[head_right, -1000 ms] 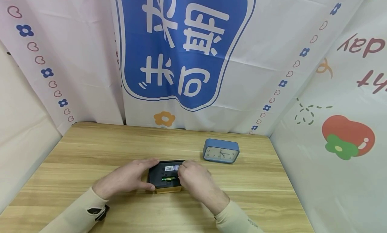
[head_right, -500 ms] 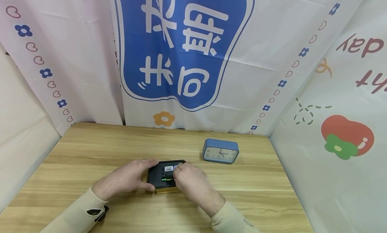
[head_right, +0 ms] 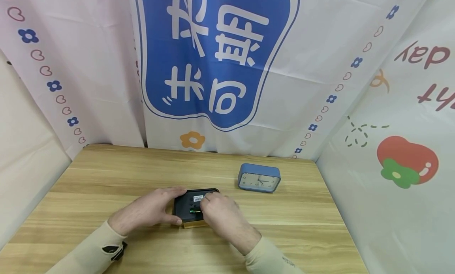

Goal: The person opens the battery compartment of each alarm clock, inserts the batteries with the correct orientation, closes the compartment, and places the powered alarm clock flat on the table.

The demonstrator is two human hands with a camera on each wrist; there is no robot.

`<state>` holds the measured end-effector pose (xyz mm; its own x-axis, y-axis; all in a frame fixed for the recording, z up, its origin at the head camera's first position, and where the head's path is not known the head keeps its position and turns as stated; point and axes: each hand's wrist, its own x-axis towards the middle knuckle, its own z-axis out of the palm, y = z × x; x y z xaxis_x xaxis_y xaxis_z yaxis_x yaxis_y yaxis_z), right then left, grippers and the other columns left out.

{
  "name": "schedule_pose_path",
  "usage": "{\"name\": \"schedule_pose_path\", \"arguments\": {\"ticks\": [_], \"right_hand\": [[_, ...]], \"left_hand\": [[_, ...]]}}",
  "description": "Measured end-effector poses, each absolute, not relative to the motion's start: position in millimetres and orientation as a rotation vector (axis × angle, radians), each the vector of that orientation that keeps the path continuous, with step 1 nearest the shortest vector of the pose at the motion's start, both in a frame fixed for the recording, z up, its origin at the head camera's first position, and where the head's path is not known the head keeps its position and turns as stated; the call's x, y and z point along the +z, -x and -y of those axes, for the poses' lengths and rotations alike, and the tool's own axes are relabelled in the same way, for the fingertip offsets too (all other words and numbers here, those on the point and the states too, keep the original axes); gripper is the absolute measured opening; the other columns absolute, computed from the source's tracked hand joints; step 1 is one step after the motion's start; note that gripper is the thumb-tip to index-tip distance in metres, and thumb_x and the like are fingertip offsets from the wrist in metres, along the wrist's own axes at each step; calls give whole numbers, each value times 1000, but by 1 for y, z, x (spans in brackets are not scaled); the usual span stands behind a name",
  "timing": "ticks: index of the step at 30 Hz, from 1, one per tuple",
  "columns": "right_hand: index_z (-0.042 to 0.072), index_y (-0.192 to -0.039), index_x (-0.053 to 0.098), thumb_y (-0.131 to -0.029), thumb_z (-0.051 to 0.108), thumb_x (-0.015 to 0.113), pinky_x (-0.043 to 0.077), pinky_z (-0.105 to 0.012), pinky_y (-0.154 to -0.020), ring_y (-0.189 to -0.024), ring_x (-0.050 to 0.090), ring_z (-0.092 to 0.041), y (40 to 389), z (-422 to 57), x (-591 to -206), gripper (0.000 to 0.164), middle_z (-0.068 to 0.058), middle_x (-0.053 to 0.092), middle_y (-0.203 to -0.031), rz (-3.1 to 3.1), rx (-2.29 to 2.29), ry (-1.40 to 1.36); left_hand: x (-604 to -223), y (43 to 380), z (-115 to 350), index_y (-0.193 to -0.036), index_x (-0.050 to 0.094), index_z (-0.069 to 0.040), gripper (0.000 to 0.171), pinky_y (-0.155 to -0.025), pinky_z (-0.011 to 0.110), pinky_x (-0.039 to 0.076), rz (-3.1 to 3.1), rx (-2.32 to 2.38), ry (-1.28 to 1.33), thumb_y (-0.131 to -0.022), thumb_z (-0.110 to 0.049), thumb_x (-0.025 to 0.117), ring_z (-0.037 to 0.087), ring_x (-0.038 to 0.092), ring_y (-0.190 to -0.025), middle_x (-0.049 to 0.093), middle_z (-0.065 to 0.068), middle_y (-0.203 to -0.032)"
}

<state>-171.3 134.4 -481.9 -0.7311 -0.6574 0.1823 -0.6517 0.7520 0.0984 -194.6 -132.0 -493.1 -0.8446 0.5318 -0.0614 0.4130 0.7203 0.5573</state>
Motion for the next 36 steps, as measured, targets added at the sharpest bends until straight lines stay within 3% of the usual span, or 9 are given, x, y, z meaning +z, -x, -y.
{"name": "schedule_pose_path", "arguments": {"ticks": [16,36], "right_hand": [[17,-98,85,-101,16,89,66,-22,-66,-85,72,-8,169,-125,-487,5,6,81,-94,2687,-87,-1028],[18,-99,85,-100,18,90,71,-24,-73,-95,79,-10,169,-121,-497,5,5,85,-101,2651,-109,-1010]], "left_hand": [[-491,196,132,-162,66,0,98,-130,62,58,-2721,756,-793,-86,-46,106,46,69,-153,70,23,-166],[-491,195,131,-161,67,1,97,-131,62,57,-2740,741,-803,-85,-45,107,46,68,-154,71,23,-164]]}}
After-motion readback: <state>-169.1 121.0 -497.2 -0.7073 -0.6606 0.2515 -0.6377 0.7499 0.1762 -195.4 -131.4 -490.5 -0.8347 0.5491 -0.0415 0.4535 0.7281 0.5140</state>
